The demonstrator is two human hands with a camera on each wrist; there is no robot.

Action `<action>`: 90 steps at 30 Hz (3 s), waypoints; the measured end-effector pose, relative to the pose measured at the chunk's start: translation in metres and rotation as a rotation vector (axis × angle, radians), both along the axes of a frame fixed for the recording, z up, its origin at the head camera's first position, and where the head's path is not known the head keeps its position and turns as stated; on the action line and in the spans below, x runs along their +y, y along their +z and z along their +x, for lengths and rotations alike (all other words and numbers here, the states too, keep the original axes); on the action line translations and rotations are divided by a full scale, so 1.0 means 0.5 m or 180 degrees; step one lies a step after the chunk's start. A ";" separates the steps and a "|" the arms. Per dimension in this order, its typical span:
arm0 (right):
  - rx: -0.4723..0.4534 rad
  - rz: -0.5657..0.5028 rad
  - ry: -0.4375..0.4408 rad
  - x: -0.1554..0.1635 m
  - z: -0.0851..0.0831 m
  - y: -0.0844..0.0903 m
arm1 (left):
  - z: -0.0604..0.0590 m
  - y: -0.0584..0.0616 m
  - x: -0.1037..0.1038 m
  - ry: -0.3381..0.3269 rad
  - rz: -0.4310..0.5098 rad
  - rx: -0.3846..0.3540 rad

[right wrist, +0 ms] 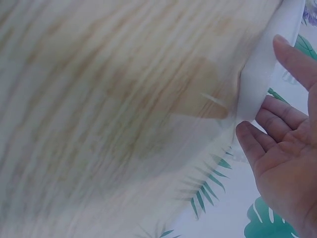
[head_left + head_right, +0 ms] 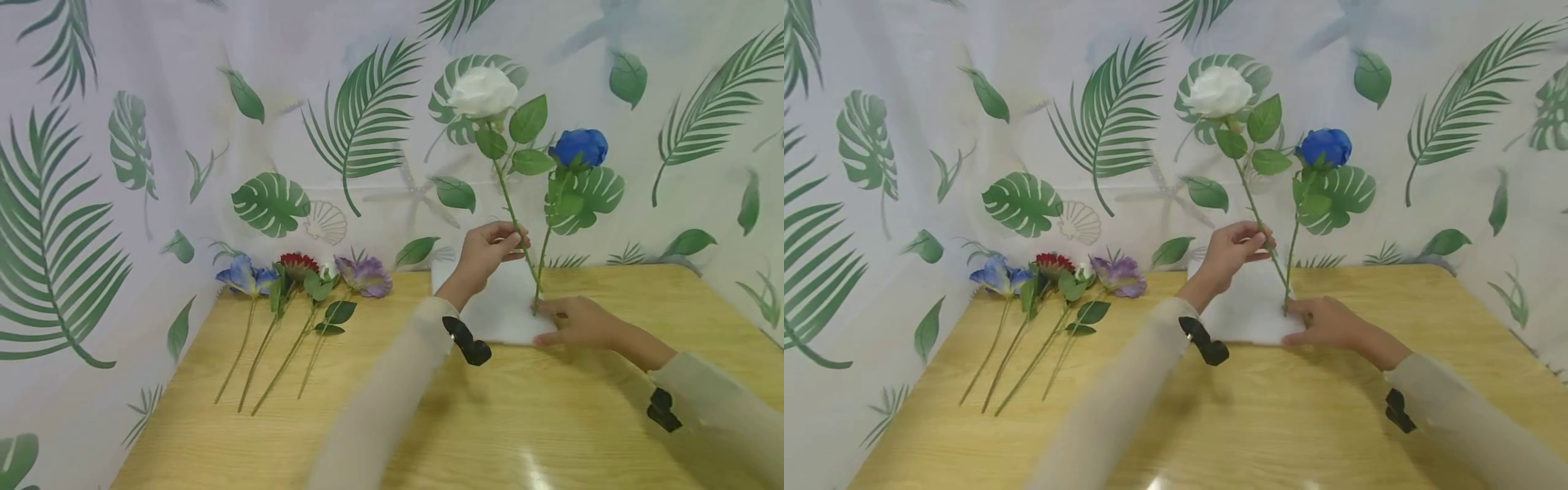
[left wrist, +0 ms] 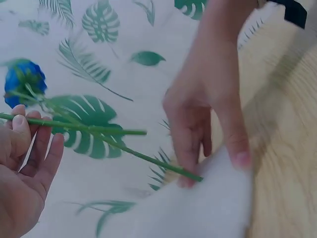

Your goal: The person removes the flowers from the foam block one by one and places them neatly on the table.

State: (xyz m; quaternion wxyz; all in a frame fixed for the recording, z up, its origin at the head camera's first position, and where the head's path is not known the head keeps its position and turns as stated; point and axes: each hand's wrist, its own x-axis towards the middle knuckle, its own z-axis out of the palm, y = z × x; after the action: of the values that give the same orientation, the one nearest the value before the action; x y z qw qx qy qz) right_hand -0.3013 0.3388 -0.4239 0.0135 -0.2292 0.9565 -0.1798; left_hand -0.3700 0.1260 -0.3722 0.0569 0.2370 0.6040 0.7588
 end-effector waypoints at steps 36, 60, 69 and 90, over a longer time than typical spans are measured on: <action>0.0020 0.0093 0.0020 -0.012 0.001 0.008 | 0.010 0.080 -0.217 0.0106 -0.0552 0.0704; 0.0071 0.0108 0.0034 -0.008 -0.007 0.003 | 0.061 0.089 -0.430 0.0186 -0.1403 0.0510; 0.0110 0.0125 0.0051 -0.005 -0.009 -0.003 | 0.075 0.070 -0.493 0.0056 -0.1756 0.0511; 0.0117 0.0118 0.0025 -0.004 -0.008 -0.006 | 0.097 0.002 -0.582 -0.0354 -0.2130 0.0041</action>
State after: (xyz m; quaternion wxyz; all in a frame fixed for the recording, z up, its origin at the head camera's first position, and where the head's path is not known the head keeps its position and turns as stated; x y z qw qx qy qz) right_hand -0.3053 0.3366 -0.4269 0.0009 -0.2360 0.9589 -0.1578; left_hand -0.3213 -0.1650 -0.3714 0.1690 0.2426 0.8061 0.5127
